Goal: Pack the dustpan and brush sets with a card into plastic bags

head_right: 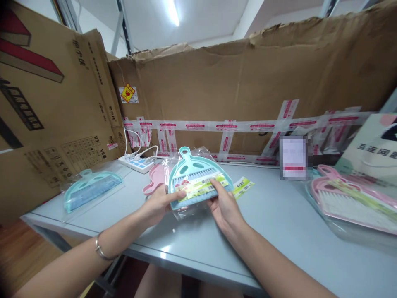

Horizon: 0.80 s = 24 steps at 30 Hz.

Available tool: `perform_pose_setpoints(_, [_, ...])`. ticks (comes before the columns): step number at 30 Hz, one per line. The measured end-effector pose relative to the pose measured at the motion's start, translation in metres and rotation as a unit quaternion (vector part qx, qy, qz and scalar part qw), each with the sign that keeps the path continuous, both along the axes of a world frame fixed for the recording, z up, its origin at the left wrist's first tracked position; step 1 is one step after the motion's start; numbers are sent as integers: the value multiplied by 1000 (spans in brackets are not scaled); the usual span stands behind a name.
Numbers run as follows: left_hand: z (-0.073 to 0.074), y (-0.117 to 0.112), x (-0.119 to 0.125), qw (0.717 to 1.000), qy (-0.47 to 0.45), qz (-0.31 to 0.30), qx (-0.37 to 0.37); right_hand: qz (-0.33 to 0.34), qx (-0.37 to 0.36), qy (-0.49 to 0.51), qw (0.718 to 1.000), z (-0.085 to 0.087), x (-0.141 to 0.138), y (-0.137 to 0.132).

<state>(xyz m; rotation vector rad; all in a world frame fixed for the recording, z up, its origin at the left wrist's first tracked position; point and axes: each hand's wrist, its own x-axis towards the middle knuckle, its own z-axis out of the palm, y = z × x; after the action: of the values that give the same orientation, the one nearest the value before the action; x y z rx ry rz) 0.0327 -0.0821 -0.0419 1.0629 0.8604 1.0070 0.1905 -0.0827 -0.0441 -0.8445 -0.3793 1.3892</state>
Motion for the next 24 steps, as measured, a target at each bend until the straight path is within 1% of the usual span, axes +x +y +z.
perform_pose_setpoints(1, [3, 1, -5, 1000, 5, 6, -4, 17, -11, -24, 999, 1, 4, 1])
perform_pose_setpoints(3, [8, 3, -18, 1000, 7, 20, -8, 87, -26, -110, 990, 2, 11, 3])
perform_pose_setpoints(5, [11, 4, -31, 999, 12, 32, -10, 157, -19, -224, 962, 1, 17, 3])
perform_pose_setpoints(6, [12, 5, -38, 999, 17, 37, -12, 164, -10, -274, 948, 0, 20, 4])
perform_pose_setpoints(7, [13, 6, -44, 999, 25, 39, -14, 150, 2, -309, 939, -2, 23, 4])
perform_pose_setpoints(8, [13, 7, -49, 999, 32, 38, -16, 119, 18, -328, 937, -3, 26, 4])
perform_pose_setpoints(9, [13, 8, -53, 998, 37, 38, -16, 86, 32, -330, 939, -5, 28, 4])
perform_pose_setpoints(10, [12, 10, -56, 998, 41, 36, -17, 67, 45, -320, 944, -5, 30, 4])
perform_pose_setpoints(11, [11, 10, -58, 998, 46, 31, -17, 74, 57, -303, 948, -5, 32, 3])
perform_pose_setpoints(12, [10, 11, -59, 998, 52, 25, -17, 109, 72, -281, 951, -4, 33, 3])
perform_pose_setpoints(14, [8, 12, -60, 997, 71, 17, -15, 215, 105, -232, 943, -2, 33, 0])
perform_pose_setpoints(15, [8, 13, -59, 996, 84, 14, -14, 255, 118, -210, 936, -1, 32, -1])
perform_pose_setpoints(16, [8, 13, -59, 995, 97, 10, -13, 273, 124, -193, 934, -1, 30, -2])
perform_pose_setpoints(17, [8, 13, -59, 994, 107, 5, -12, 270, 120, -182, 938, -2, 28, -2])
perform_pose_setpoints(20, [9, 11, -57, 993, 116, -27, -1, 206, 68, -159, 963, -7, 23, -3])
perform_pose_setpoints(22, [11, 9, -55, 993, 97, -62, 30, 170, 35, -145, 974, -10, 20, -2])
perform_pose_setpoints(24, [13, 7, -52, 992, 70, -83, 68, 138, 19, -139, 981, -11, 19, -3])
